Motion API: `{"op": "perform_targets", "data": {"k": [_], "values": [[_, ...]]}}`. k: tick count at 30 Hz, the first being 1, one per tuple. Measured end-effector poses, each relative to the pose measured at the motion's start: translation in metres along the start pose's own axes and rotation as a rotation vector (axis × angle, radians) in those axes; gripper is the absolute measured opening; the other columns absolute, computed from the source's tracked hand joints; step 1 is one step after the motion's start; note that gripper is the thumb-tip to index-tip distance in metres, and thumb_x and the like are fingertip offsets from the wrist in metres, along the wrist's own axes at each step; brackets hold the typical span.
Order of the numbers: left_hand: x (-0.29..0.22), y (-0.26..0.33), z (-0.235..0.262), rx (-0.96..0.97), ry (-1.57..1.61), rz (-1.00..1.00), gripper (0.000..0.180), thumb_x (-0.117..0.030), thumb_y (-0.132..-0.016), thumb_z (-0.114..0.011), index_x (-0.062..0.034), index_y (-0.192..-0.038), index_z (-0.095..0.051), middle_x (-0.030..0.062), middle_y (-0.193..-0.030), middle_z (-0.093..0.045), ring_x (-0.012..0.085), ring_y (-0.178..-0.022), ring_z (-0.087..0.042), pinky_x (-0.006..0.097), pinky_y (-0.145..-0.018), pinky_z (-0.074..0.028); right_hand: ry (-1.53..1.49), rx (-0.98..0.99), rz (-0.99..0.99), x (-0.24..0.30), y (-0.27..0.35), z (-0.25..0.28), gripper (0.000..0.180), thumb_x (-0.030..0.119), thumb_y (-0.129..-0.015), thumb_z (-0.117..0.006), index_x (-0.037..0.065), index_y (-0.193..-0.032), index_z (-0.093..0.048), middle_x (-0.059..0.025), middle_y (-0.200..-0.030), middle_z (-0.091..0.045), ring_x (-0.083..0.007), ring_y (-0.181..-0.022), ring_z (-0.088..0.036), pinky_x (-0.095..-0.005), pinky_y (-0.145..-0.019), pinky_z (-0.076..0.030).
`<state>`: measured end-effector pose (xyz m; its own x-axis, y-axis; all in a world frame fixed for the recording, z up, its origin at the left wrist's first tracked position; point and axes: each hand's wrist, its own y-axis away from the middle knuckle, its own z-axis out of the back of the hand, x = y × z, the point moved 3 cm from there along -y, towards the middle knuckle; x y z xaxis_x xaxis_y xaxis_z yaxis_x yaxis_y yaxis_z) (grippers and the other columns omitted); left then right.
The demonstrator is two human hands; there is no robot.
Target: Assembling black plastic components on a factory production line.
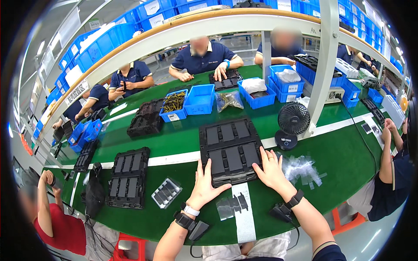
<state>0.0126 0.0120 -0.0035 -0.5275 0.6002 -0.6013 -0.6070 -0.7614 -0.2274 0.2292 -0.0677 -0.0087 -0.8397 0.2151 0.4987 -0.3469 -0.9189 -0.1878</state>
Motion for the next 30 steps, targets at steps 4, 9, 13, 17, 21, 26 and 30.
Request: {"op": "perform_targets", "data": {"k": [4,9,13,17,21,26,30], "values": [[-0.0017,-0.0006,-0.0005,0.002,-0.008,0.005,0.108,-0.046,-0.062,-0.076,0.0027,-0.137,-0.014,0.0335,-0.139,-0.006,0.0481,-0.127,-0.019,0.049,-0.105,-0.021,-0.018,-0.007,0.003,-0.0015,0.0,0.0014,0.069,0.039,-0.085,-0.047,0.0,-0.137,-0.022,-0.0254,-0.131,-0.034,-0.0409,-0.127,-0.024,-0.0616,-0.101,-0.013],[0.0025,-0.0003,-0.0011,-0.013,0.025,-0.039,0.108,-0.047,-0.062,-0.075,0.0034,-0.137,-0.015,0.034,-0.139,-0.006,0.0481,-0.128,-0.017,0.049,-0.105,-0.02,-0.007,0.002,0.003,-0.0005,-0.0008,-0.0016,0.068,0.037,-0.085,-0.047,0.0,-0.136,-0.023,-0.0259,-0.131,-0.035,-0.0413,-0.127,-0.025,-0.061,-0.101,-0.013],[-0.0008,-0.0012,0.0012,-0.008,0.014,-0.006,0.108,-0.047,-0.062,-0.075,0.0032,-0.137,-0.016,0.0336,-0.139,-0.006,0.0473,-0.129,-0.016,0.049,-0.105,-0.02,-0.019,-0.008,0.008,-0.0005,-0.0013,0.0004,0.068,0.038,-0.086,-0.047,0.0,-0.137,-0.022,-0.0266,-0.131,-0.034,-0.0414,-0.127,-0.024,-0.0598,-0.102,-0.014],[0.0008,-0.0001,-0.0011,-0.013,-0.002,-0.01,0.108,-0.047,-0.062,-0.075,0.0017,-0.137,-0.016,0.0332,-0.139,-0.006,0.0476,-0.128,-0.018,0.049,-0.105,-0.02,-0.011,-0.009,0.012,-0.0018,-0.0009,-0.0007,0.068,0.038,-0.086,-0.047,0.0,-0.137,-0.022,-0.0273,-0.131,-0.034,-0.0416,-0.127,-0.024,-0.0595,-0.102,-0.014],[-0.0004,-0.0011,0.0016,-0.016,0.014,0.002,0.109,-0.048,-0.062,-0.075,0.0025,-0.137,-0.015,0.0335,-0.139,-0.006,0.0489,-0.127,-0.019,0.049,-0.105,-0.02,-0.004,-0.016,0.009,-0.0016,-0.0033,-0.0011,0.069,0.038,-0.085,-0.047,0.001,-0.137,-0.022,-0.0273,-0.13,-0.035,-0.0421,-0.127,-0.025,-0.0597,-0.102,-0.014],[0.0011,0.0001,-0.001,-0.01,0.024,-0.012,0.109,-0.048,-0.061,-0.075,0.0025,-0.137,-0.015,0.0336,-0.139,-0.005,0.0491,-0.127,-0.019,0.049,-0.105,-0.02,-0.016,-0.014,0.009,-0.0029,0.0001,-0.0011,0.07,0.038,-0.085,-0.048,0.001,-0.137,-0.021,-0.0271,-0.13,-0.035,-0.0418,-0.127,-0.024,-0.0612,-0.101,-0.014],[-0.0019,0.0001,0.0015,-0.007,0.036,0.015,0.109,-0.048,-0.061,-0.076,0.0019,-0.137,-0.016,0.0327,-0.14,-0.006,0.0485,-0.127,-0.019,0.049,-0.105,-0.02,-0.02,-0.023,-0.013,-0.0013,-0.0013,-0.0021,0.071,0.038,-0.085,-0.048,0.002,-0.138,-0.018,-0.0269,-0.131,-0.035,-0.0416,-0.127,-0.025,-0.0624,-0.101,-0.012]]}}
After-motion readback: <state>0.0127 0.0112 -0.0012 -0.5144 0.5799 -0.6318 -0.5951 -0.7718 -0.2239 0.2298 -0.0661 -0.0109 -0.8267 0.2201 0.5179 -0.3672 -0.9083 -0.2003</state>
